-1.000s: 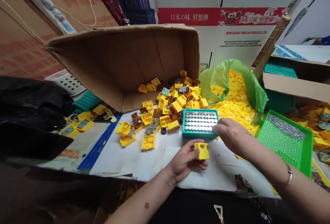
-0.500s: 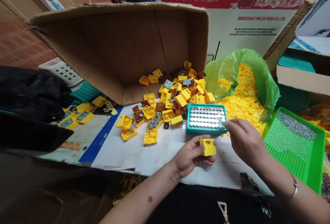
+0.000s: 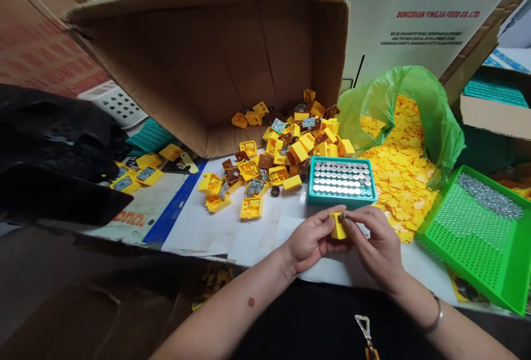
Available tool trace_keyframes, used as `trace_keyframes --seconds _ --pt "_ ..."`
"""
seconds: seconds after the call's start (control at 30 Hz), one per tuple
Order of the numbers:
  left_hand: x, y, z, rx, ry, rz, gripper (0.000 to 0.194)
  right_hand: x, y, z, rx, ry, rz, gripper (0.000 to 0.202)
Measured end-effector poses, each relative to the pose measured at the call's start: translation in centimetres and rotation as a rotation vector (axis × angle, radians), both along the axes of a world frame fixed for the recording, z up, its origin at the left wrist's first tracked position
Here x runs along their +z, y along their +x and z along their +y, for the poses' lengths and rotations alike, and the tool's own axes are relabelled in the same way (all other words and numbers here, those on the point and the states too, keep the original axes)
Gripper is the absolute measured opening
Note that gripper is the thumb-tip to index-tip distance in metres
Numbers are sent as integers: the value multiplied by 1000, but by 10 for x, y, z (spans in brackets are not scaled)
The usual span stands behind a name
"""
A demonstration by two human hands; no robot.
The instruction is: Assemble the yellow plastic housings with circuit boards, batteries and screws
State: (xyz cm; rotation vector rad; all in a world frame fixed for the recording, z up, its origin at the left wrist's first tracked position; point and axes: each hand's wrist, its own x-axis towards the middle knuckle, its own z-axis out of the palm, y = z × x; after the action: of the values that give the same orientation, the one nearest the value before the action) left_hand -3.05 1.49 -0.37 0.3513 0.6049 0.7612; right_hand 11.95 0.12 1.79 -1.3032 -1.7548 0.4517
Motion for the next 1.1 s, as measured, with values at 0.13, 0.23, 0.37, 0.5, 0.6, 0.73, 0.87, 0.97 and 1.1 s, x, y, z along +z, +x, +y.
trace_keyframes --seconds 0.13,0.23,0.37,0.5,0.6,0.73,0.87,0.97,1.1 --pt "-2 1 -1 -11 38 5 42 14 7 3 11 -387 174 16" --pt "-4 2 -4 -6 144 85 44 18 8 3 64 -713 224 26" --pt "-5 0 -6 -32 163 112 47 22 11 -1 6 -684 166 32" --pt "-3 -2 -3 -81 87 48 49 36 19 10 -23 -174 -149 20" --pt "0 -2 -1 -72 54 38 46 45 25 31 -49 52 -534 19" --pt "0 -3 1 -60 32 20 43 49 26 50 -17 28 -790 25" --pt "-2 -3 2 -46 29 -16 41 50 26 41 9 -60 -576 20" --pt "-3 -3 2 -28 33 -22 39 43 25 23 101 -302 -210 16" --pt "-4 0 0 -5 49 -13 36 28 17 8 118 -579 61 24"
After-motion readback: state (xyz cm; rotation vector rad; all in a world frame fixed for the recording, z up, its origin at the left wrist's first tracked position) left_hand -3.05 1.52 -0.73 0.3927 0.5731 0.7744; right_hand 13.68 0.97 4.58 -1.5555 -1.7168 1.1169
